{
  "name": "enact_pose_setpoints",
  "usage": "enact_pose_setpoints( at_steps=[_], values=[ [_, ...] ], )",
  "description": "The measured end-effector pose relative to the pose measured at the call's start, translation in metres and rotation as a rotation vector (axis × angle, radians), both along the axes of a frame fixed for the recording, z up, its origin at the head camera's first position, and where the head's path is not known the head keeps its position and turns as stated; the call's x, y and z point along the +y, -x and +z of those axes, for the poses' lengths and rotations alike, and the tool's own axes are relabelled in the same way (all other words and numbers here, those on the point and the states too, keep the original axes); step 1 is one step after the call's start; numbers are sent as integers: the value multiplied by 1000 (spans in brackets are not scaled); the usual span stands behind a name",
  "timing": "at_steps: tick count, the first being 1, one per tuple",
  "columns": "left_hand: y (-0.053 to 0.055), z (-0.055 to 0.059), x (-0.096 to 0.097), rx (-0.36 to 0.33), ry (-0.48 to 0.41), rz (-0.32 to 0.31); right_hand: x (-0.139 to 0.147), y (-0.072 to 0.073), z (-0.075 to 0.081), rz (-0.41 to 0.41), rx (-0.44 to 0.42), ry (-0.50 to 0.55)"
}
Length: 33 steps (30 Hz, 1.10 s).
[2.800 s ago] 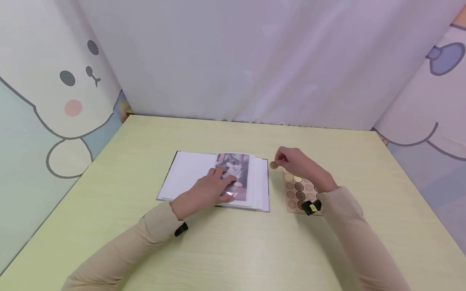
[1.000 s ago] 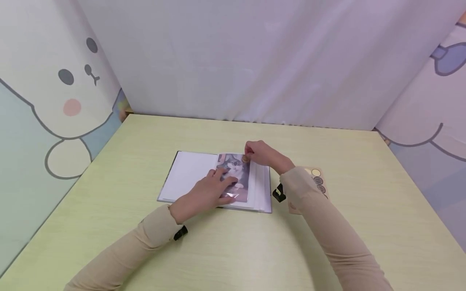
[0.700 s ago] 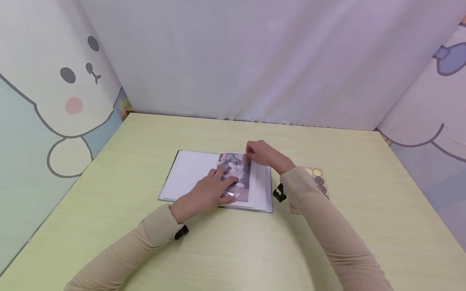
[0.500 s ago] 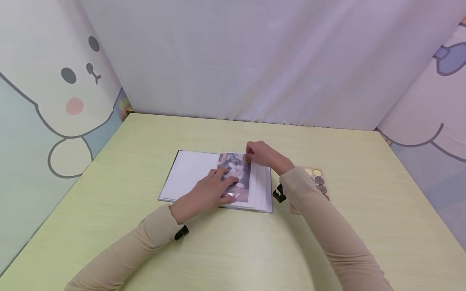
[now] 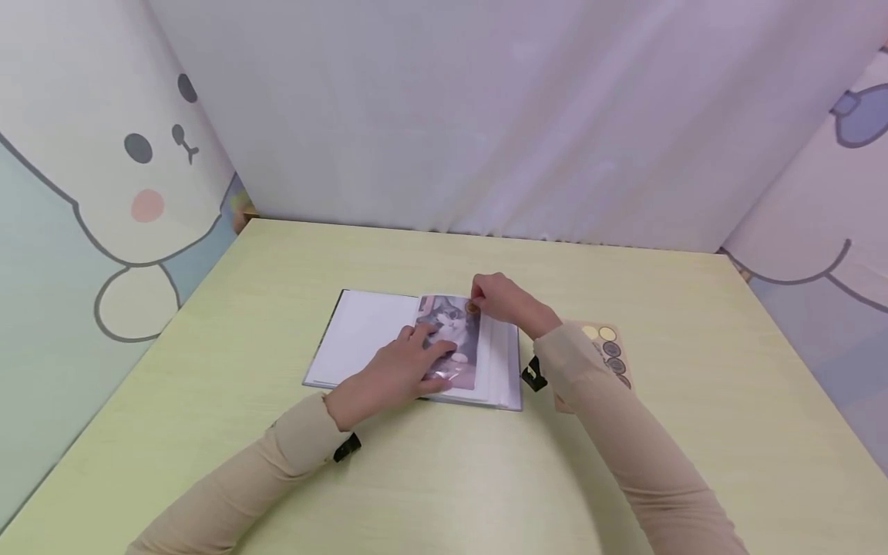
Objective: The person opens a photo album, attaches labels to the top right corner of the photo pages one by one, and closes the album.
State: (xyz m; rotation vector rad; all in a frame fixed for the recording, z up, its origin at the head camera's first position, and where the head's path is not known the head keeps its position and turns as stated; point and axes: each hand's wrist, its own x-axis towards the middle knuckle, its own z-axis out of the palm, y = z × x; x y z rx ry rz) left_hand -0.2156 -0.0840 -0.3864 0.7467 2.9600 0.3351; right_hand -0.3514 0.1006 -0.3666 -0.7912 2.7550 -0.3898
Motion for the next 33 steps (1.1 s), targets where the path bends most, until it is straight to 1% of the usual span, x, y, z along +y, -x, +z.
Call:
enact_pose_setpoints(
  at_steps=[7,11,17,22,25,27,30,33],
  values=[
    [2,-4,0,31,12,-3,0,0,1,4,10,-2],
    [3,-4,-1,41,10,-10,-2,0,0,-21,3,-11],
    [4,-4,-1,31,7,-12,-1,-1,-1,-51,-12,-12],
    [4,-3,-1,19,6,-9,3,-5,3,-40,2,-3],
    [4,-2,-1,9,3,-7,7,-10,7,-19,21,18],
    [4,-2,-1,5,0,-6,10,-17,9,4,43,31],
    [4,-1,-2,5,4,-10,17,-30,12,66,93,34],
    [5,-1,-2,6,4,-14,23,-45,12,113,133,10]
  ],
)
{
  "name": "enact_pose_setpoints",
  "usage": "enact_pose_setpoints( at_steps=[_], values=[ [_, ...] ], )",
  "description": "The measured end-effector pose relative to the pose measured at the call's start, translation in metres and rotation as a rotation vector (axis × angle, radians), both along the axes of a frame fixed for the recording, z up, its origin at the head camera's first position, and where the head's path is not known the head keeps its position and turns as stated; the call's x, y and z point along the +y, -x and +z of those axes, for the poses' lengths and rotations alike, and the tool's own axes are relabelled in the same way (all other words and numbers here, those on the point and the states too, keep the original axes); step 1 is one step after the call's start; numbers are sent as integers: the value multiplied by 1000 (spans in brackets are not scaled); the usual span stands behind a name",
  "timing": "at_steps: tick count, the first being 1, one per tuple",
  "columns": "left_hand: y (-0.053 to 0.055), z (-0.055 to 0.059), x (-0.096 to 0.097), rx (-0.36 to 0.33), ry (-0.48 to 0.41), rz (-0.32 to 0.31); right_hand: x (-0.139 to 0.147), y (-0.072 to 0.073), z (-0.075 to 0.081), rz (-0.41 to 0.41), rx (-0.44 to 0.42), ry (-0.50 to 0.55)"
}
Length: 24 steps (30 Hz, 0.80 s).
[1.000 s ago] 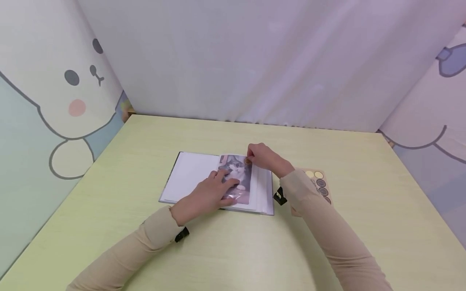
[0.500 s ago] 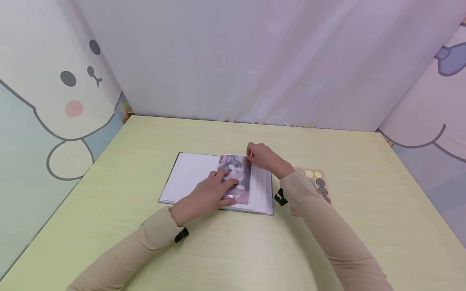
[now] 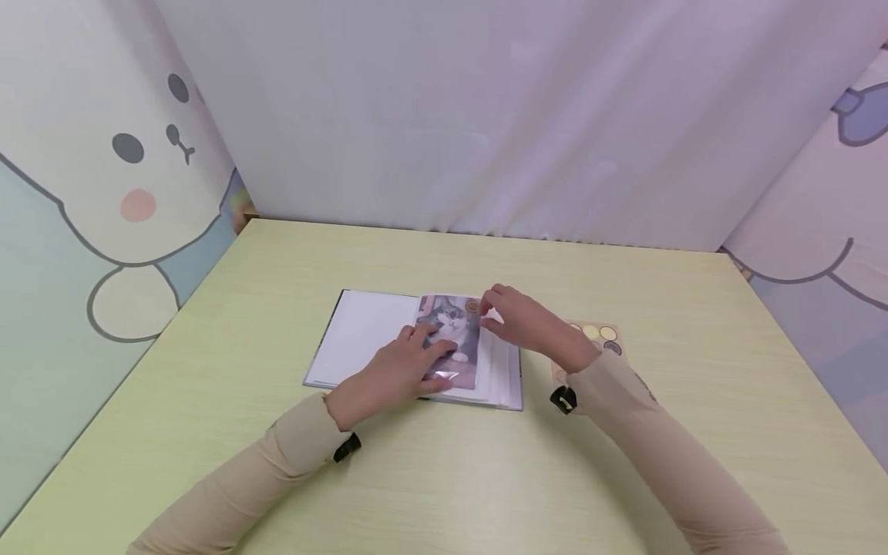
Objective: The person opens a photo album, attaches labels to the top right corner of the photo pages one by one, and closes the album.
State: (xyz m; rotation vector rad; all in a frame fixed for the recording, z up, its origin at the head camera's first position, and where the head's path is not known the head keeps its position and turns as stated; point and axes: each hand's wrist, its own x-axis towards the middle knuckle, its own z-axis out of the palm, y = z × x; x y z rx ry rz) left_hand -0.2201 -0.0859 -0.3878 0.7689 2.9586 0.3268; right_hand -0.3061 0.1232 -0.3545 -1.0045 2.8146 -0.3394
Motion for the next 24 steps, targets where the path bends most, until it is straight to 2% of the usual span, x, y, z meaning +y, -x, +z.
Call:
enact_pose_setpoints(
  at_steps=[7,13,16,19,24],
  values=[
    [0,-1,-1,12,7,-8,9,-33,-5,66,-9,-25],
    [0,-1,1,20,17,-11,14,-52,-14,95,-84,-81],
    [0,0,1,19,19,-9,15,-58,-17,95,-111,-89],
    [0,-1,1,17,21,-6,15,-60,-18,106,-99,-85],
    [0,0,1,3,22,-3,10,-61,-20,81,-89,-107]
  ],
)
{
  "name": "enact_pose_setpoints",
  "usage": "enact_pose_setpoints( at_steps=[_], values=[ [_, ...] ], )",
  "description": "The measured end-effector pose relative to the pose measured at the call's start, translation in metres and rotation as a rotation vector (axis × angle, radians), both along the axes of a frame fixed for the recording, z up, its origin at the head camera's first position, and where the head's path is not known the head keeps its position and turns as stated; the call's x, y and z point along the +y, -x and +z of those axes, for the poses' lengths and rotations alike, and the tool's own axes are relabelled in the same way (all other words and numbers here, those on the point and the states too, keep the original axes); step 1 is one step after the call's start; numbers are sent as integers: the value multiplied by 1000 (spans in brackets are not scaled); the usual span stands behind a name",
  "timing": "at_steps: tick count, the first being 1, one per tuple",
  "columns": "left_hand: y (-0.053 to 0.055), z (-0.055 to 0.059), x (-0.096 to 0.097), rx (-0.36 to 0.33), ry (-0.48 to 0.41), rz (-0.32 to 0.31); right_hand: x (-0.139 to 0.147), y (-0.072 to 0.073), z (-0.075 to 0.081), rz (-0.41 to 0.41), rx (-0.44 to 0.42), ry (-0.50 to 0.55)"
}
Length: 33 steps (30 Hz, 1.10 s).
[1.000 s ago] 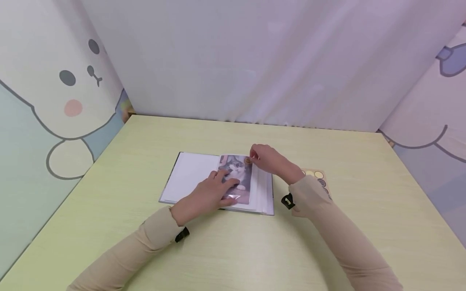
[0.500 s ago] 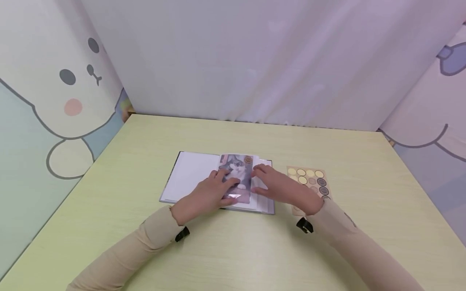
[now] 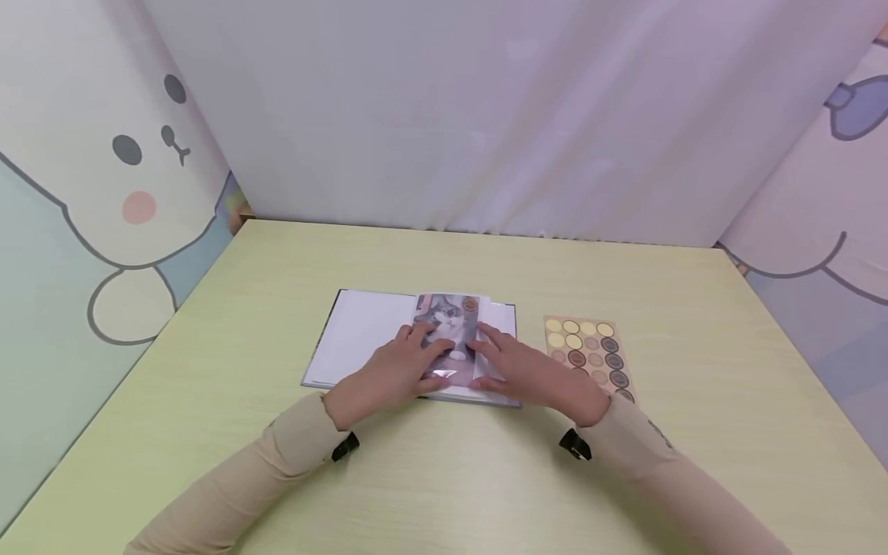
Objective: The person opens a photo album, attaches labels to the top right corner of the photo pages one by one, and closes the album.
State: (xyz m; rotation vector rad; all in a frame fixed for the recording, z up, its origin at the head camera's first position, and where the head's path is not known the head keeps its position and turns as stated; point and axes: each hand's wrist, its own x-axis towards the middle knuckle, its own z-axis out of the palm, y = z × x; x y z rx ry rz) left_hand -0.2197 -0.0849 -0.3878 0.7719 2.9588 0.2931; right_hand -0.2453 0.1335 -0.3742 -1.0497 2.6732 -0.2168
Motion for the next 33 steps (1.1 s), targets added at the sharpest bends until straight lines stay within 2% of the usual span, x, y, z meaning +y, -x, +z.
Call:
enact_pose_setpoints(
  at_steps=[10,21,33],
  values=[
    [0,0,1,-10,2,-5,-7,1,-2,-11,29,-14],
    [-1,3,2,-18,-10,-8,-12,3,-1,-29,17,-23],
    [-4,12,-1,-27,-22,-54,-19,4,-1,-16,100,-89]
  ],
)
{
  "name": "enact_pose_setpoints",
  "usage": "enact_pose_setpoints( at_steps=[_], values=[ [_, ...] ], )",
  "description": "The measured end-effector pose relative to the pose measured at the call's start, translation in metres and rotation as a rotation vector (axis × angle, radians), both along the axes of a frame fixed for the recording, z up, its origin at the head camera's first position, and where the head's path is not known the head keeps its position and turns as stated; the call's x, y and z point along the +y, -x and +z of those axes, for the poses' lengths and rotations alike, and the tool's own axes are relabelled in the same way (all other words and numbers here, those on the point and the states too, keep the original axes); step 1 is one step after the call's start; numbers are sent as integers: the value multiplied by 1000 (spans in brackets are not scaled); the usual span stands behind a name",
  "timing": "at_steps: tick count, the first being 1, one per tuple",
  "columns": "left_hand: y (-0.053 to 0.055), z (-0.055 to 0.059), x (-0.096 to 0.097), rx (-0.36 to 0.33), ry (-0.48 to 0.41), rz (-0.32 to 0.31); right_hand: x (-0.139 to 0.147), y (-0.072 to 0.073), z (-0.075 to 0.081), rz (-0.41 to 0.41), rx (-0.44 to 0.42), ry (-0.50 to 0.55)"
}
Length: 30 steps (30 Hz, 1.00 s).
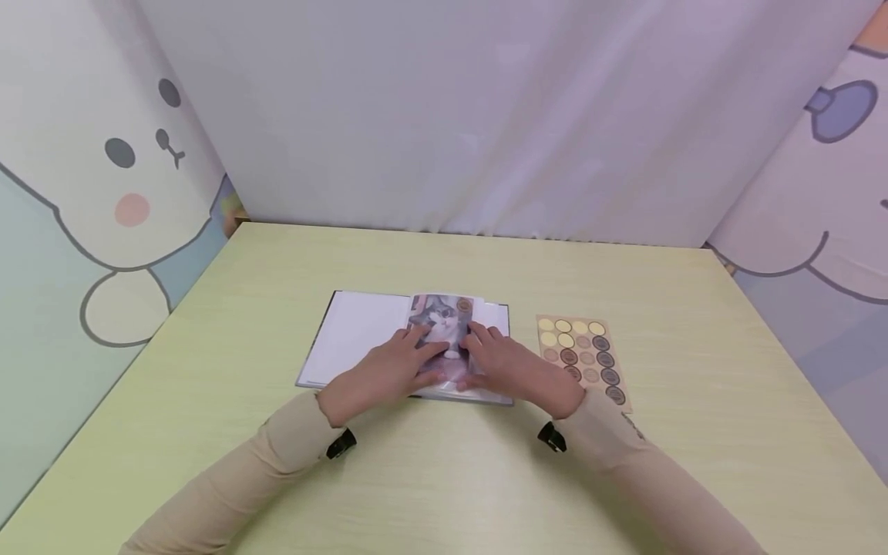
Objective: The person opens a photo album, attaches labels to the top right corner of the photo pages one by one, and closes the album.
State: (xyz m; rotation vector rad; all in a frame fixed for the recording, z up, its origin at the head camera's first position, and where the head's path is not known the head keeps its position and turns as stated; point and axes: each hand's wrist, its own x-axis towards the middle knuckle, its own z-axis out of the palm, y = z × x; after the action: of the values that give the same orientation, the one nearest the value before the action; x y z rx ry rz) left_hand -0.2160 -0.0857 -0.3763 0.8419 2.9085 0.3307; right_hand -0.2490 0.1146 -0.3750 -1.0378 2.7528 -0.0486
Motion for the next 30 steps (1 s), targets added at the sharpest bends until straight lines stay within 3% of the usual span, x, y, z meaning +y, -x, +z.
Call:
enact_pose_setpoints(
  at_steps=[6,11,15,21,30],
  values=[
    [1,-1,-2,-48,14,18,-1,1,0,21,14,-28],
    [2,-3,-3,-23,28,24,1,1,4,35,-24,-5],
    [2,-2,-2,20,18,5,3,2,9,8,-111,11],
    [0,-1,-3,-6,-13,7,14,2,14,-52,-253,41],
    [1,-4,-7,-35,-83,-9,16,-2,11,-89,-225,52]
  ],
)
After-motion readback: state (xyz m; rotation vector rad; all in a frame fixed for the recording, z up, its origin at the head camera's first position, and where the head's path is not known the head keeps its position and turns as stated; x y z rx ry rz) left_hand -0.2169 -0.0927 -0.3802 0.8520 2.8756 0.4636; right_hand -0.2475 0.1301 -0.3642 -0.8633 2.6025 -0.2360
